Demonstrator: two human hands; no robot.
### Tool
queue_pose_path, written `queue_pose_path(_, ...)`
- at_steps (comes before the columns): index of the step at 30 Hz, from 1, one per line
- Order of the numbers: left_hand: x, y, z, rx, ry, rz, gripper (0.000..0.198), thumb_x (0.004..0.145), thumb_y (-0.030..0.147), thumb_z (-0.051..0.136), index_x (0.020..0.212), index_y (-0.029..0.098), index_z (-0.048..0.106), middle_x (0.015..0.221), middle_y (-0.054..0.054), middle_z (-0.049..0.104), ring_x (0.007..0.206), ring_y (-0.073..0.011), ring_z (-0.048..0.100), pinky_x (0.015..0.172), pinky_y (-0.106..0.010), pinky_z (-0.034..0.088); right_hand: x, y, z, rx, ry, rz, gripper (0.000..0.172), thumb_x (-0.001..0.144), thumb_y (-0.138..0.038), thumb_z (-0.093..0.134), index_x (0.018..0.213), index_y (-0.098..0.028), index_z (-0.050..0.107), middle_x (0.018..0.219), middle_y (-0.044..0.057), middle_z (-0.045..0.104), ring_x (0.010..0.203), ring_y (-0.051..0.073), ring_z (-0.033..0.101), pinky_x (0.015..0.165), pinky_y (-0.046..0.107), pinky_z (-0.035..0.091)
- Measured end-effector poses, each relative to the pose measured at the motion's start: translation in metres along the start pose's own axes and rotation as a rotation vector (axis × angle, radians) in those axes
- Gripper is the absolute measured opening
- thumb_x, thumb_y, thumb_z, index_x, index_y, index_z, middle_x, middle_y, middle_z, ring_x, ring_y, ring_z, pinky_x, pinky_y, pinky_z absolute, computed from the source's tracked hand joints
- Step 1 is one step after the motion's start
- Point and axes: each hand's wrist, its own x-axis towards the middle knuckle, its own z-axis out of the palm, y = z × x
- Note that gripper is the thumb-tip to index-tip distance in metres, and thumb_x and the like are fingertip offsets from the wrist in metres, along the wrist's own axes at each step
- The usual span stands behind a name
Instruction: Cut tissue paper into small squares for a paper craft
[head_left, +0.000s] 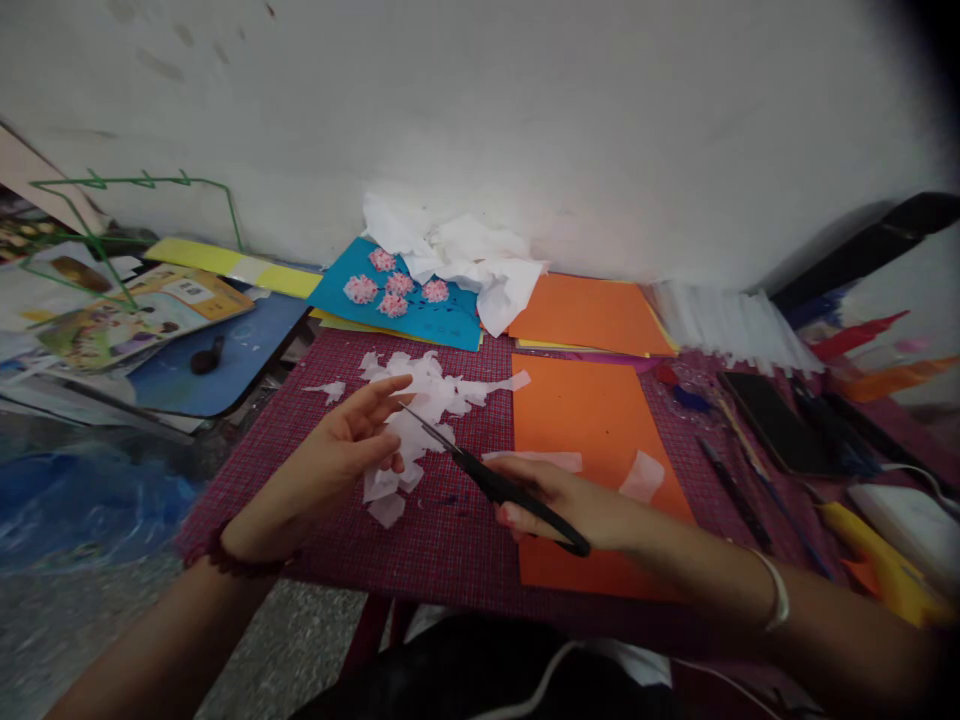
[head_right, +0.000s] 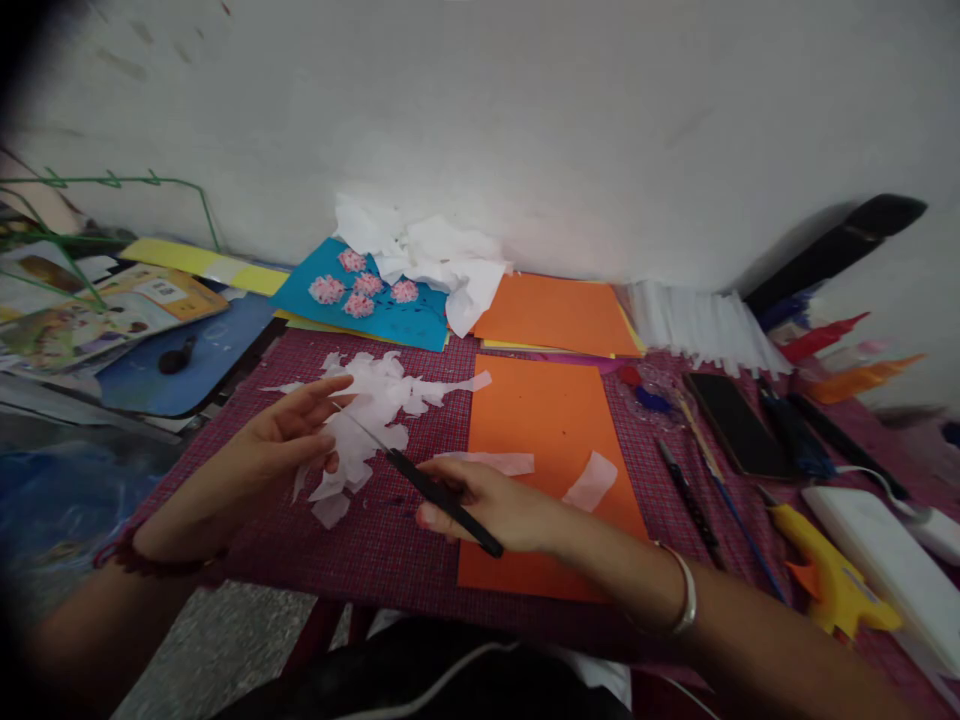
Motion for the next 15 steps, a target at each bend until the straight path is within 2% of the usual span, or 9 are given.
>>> queue_pose_path(3,0.000,0.001,-0.003,0.007,0.011,0.008,0.064,0.068,0.017,0.081,0.129,0.026,0.064,0.138,-0.011,0.059,0.069,-0.0088,0.060,0.055,-0.021,0.054,0.004,0.000,0.000,0.095,-0.008,0.006,0.066,0.088,-0.065,0.065,0.125,-0.011,0.057,0.085,0.004,0.054,0.071,0.013,0.054,0.063,0.028,0.047)
queue_pose_path(10,0.004,-0.001,-0.010,0.038,0.023,-0.021,0.065,0.068,0.016,0.079,0.130,0.028,0.063,0.145,-0.013,0.055,0.073,-0.0107,0.062,0.055,-0.021,0.054,0.009,-0.004,-0.002,0.152,0.003,0.041,0.056,0.085,-0.067,0.066,0.103,-0.015,0.057,0.081,0.003,0.054,0.066,0.013,0.056,0.057,0.027,0.045)
queue_pose_path(15,0.010,-0.001,-0.008,0.026,0.022,0.004,0.063,0.067,0.015,0.080,0.127,0.025,0.064,0.141,-0.011,0.057,0.077,-0.0115,0.062,0.056,-0.020,0.054,0.012,-0.005,-0.001,0.198,0.021,0.075,0.056,0.083,-0.069,0.066,0.096,-0.016,0.054,0.073,-0.001,0.053,0.059,0.010,0.052,0.052,0.025,0.041)
